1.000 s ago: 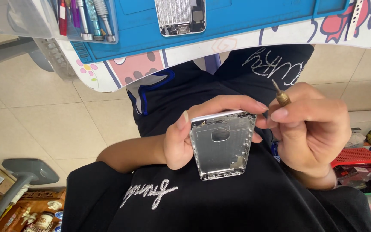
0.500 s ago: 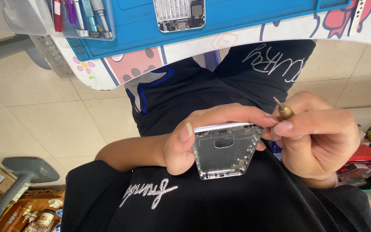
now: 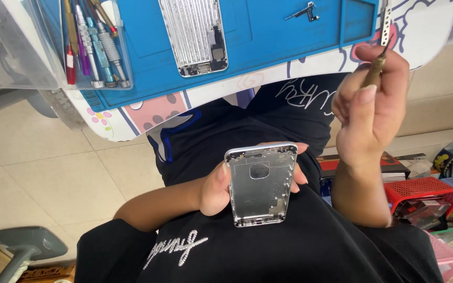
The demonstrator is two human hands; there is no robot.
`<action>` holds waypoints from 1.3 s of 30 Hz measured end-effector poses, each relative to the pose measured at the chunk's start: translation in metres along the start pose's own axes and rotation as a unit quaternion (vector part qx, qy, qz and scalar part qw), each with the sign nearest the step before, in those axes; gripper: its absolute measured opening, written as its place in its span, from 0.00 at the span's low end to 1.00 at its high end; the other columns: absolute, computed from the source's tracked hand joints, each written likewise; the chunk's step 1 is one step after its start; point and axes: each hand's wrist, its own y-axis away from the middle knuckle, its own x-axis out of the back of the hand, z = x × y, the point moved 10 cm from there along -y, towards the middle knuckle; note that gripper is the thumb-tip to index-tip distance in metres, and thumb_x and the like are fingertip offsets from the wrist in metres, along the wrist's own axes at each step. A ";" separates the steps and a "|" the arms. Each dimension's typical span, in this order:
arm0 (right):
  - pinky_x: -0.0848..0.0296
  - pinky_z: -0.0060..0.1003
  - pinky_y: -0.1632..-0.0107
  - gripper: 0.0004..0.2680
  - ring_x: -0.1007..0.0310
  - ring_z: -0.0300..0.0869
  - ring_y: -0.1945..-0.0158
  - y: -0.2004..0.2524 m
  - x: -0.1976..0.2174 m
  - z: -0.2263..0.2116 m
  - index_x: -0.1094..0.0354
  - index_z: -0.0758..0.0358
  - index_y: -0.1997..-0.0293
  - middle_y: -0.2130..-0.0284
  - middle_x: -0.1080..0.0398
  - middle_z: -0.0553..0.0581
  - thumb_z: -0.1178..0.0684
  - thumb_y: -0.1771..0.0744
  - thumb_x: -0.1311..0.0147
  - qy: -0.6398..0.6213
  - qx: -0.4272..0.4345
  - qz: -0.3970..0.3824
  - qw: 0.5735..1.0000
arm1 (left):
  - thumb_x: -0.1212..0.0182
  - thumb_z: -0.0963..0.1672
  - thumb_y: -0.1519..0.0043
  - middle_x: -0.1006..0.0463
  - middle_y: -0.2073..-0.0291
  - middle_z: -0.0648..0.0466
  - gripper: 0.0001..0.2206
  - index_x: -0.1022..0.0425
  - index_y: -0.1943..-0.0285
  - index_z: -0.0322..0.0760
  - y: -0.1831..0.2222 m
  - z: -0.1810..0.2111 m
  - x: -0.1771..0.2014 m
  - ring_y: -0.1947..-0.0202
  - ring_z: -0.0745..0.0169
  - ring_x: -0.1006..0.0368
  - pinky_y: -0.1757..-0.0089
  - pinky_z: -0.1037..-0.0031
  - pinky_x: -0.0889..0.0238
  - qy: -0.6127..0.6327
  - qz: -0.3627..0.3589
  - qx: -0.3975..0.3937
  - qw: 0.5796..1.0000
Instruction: Replacing or repairing components inside a mobile phone chassis using precision tools.
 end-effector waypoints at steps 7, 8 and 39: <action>0.53 0.25 0.68 0.06 0.51 0.26 0.74 -0.032 0.015 0.019 0.28 0.70 0.48 0.79 0.45 0.43 0.56 0.24 0.41 0.226 0.028 0.013 0.974 | 0.64 0.72 0.40 0.29 0.41 0.40 0.58 0.59 0.17 0.22 -0.001 0.000 0.008 0.40 0.59 0.30 0.38 0.67 0.36 0.013 -0.019 0.003 1.000; 0.54 0.24 0.69 0.05 0.52 0.25 0.76 -0.037 0.013 0.021 0.28 0.69 0.47 0.81 0.47 0.41 0.57 0.25 0.41 0.220 0.026 0.006 0.975 | 0.66 0.72 0.41 0.28 0.41 0.38 0.59 0.57 0.17 0.20 -0.001 0.007 0.015 0.41 0.56 0.29 0.39 0.65 0.34 -0.004 0.009 -0.019 1.000; 0.50 0.30 0.69 0.05 0.51 0.30 0.76 -0.085 -0.011 0.042 0.26 0.62 0.47 0.81 0.50 0.45 0.60 0.27 0.36 0.385 0.054 -0.014 0.921 | 0.65 0.70 0.41 0.25 0.47 0.28 0.56 0.48 0.23 0.15 0.021 0.074 0.079 0.48 0.40 0.23 0.49 0.55 0.26 -0.011 0.171 -0.146 0.974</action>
